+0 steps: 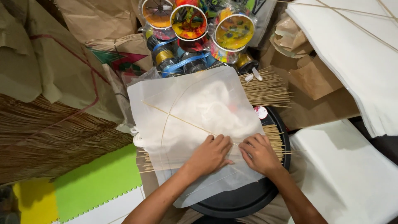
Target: The person is organizing and assembling kite materials by layering bamboo frames with paper sheets in a workshop environment.
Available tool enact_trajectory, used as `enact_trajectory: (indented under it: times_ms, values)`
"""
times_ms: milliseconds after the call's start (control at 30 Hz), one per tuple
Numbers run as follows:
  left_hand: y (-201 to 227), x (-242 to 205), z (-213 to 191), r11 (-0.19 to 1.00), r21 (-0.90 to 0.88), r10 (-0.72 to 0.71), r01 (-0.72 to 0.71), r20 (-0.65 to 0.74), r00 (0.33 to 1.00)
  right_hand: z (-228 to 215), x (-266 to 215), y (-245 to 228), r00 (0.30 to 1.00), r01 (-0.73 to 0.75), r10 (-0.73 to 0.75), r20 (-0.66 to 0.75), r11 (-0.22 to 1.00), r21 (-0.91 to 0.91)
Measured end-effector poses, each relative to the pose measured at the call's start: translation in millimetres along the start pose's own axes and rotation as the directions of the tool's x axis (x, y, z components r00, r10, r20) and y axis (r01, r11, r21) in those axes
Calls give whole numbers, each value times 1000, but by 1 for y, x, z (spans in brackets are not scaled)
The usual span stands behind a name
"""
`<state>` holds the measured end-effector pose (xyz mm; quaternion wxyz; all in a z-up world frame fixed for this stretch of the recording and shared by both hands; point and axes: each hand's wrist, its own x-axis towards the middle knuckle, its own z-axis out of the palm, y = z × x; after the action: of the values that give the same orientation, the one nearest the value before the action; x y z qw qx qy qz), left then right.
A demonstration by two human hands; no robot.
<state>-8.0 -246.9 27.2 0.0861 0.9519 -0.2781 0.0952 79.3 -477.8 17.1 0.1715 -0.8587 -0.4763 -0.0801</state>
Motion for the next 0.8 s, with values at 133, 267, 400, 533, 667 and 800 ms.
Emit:
enact_trajectory:
  times_ms: [133,267,400,533,667,800]
  values:
    - [8,6,7,998,49,29,-30,26,999,-9,-8,2,998,-49,47,34,998,50]
    - [10,13,0,997,64,29,-33,66,997,-9,-20,14,994,-89,98,-55,984,154]
    - [13,17,-7,996,82,5,-16,123,992,-7,-34,27,971,-183,212,-107,955,232]
    - [14,19,1,996,83,22,-33,131,991,-7,-37,22,962,-246,269,-37,922,299]
    - [25,25,3,997,82,-15,5,116,993,-6,-37,20,965,-251,261,-1,927,280]
    - [42,33,6,997,48,-55,52,45,997,-10,-32,15,963,-255,268,-2,920,296]
